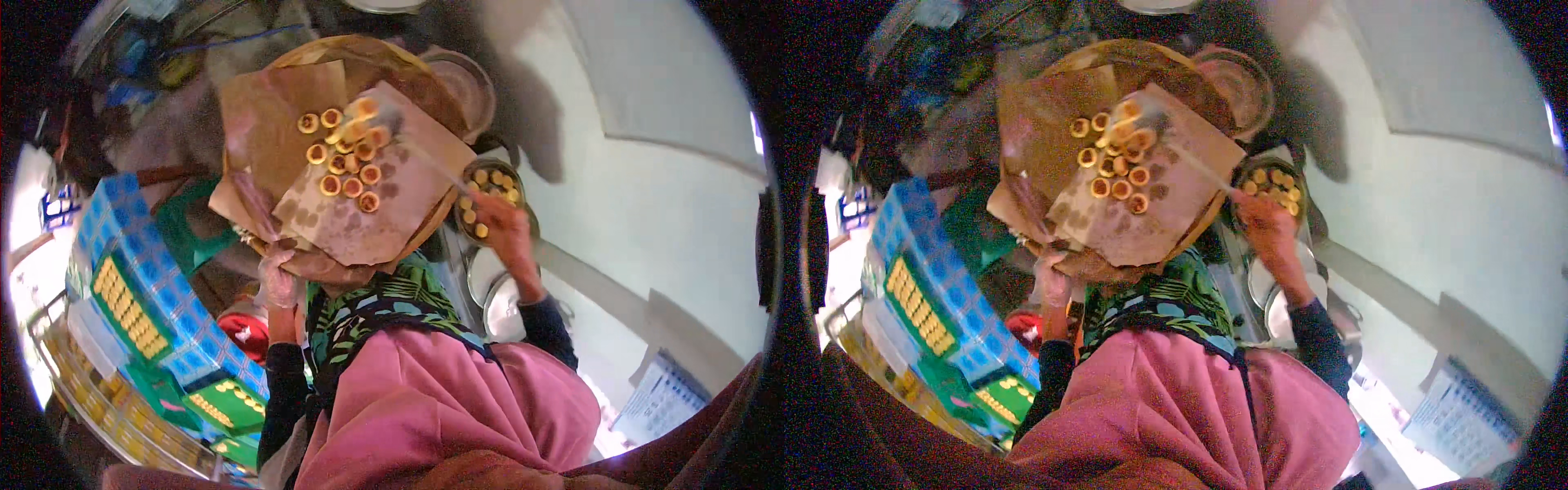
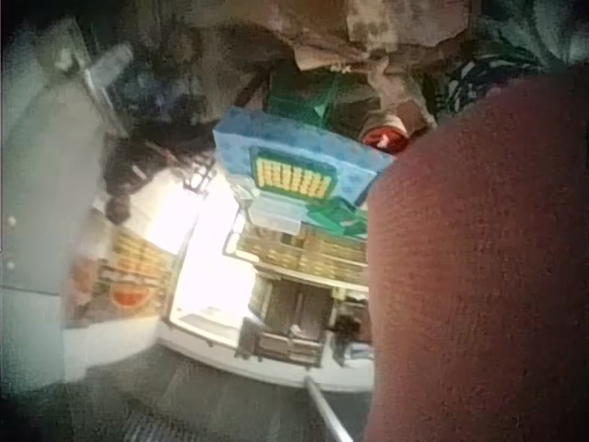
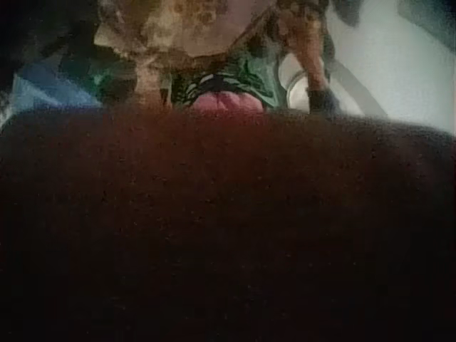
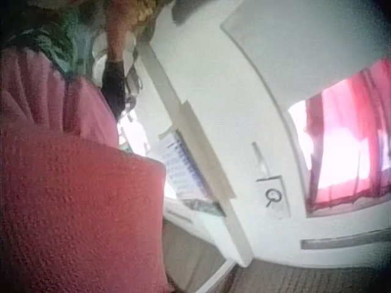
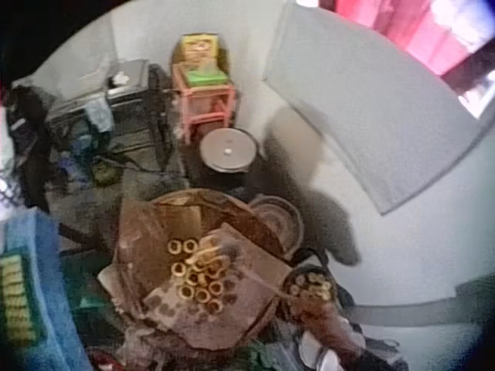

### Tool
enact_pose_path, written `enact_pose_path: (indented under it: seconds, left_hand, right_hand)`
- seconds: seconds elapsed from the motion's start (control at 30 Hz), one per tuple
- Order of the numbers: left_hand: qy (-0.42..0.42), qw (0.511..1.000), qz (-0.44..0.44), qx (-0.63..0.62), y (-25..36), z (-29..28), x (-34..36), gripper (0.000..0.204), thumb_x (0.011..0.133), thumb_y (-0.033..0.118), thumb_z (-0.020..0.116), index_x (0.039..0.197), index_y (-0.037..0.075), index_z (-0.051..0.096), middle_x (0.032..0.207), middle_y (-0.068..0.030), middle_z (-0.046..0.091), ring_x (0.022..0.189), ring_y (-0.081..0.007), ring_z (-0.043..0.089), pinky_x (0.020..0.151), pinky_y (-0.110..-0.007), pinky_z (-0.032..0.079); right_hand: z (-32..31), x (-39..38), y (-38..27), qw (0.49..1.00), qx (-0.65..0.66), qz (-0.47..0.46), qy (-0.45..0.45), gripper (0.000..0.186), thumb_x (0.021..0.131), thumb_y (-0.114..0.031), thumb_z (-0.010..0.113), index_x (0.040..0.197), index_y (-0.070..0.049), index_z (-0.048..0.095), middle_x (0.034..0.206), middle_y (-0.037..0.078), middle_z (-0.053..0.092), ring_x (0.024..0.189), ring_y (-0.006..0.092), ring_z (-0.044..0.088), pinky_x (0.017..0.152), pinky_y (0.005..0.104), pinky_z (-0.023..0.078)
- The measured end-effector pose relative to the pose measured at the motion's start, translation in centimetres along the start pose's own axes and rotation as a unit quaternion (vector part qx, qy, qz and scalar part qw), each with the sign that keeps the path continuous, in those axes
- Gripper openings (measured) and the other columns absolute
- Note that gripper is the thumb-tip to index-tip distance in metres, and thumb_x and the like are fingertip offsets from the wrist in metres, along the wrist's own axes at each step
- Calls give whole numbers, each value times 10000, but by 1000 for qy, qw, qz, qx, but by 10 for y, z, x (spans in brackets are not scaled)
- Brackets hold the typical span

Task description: The person wears a plastic glove and uses a spoon to arrange small round pastries inside several metal steamer trays. The person then uses a spatula to transfer the cooked pastries from the steamer trays onto a paper-lined wicker basket.

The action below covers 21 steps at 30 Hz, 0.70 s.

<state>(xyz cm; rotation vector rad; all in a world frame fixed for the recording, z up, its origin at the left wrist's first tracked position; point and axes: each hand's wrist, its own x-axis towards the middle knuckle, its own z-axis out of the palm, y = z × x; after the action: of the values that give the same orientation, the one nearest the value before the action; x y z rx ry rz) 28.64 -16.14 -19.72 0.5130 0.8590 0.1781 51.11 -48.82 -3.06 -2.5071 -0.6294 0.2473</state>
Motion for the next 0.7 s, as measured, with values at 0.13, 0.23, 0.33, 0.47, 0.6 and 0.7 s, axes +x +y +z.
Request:
enact_pose_path:
  seconds: [0.13,0.23,0.33,0.47,0.6,0.7]
  left_hand:
    - [-8,983,110,149,-6,-34,-7,286,715,88,635,979,-6,578,988,-126,593,970,-242,577,888,-352,453]
    - [-64,834,348,423,-2,-51,-3,244,741,88,716,936,40,579,973,-135,615,919,-264,605,842,-380,487]
    - [-106,706,453,535,4,-16,-10,200,733,47,712,893,45,593,841,-139,651,811,-288,637,787,-385,513]
    - [-76,743,392,537,8,-30,-15,134,725,38,599,839,-33,599,972,-143,621,921,-252,602,859,-360,482]
    - [57,993,18,97,14,-14,-19,289,716,77,571,978,-42,589,1009,-122,591,959,-246,580,877,-352,476]
    - [93,995,-25,35,17,5,-22,357,714,88,572,1047,-39,564,1033,-121,578,975,-254,573,888,-366,475]
  right_hand:
    - [10,2,-39,997,-73,-1,16,501,718,33,538,1164,-174,635,840,121,591,700,340,609,597,400,493]
    - [-18,-5,-7,991,-108,12,82,528,723,24,515,1195,-192,611,828,124,575,697,346,602,589,430,486]
    - [-53,-15,58,958,-226,107,143,509,733,15,505,1189,-186,612,843,135,596,748,352,610,639,456,492]
    - [-64,-26,115,911,-309,268,54,481,722,11,520,1171,-140,606,868,154,605,788,359,613,683,458,495]
    - [-52,-21,159,894,-346,283,33,439,717,-8,542,1144,-96,591,906,186,598,822,369,616,701,466,496]
    - [-41,2,180,888,-366,279,23,411,725,-30,556,1131,-85,582,911,198,594,825,375,617,703,469,496]
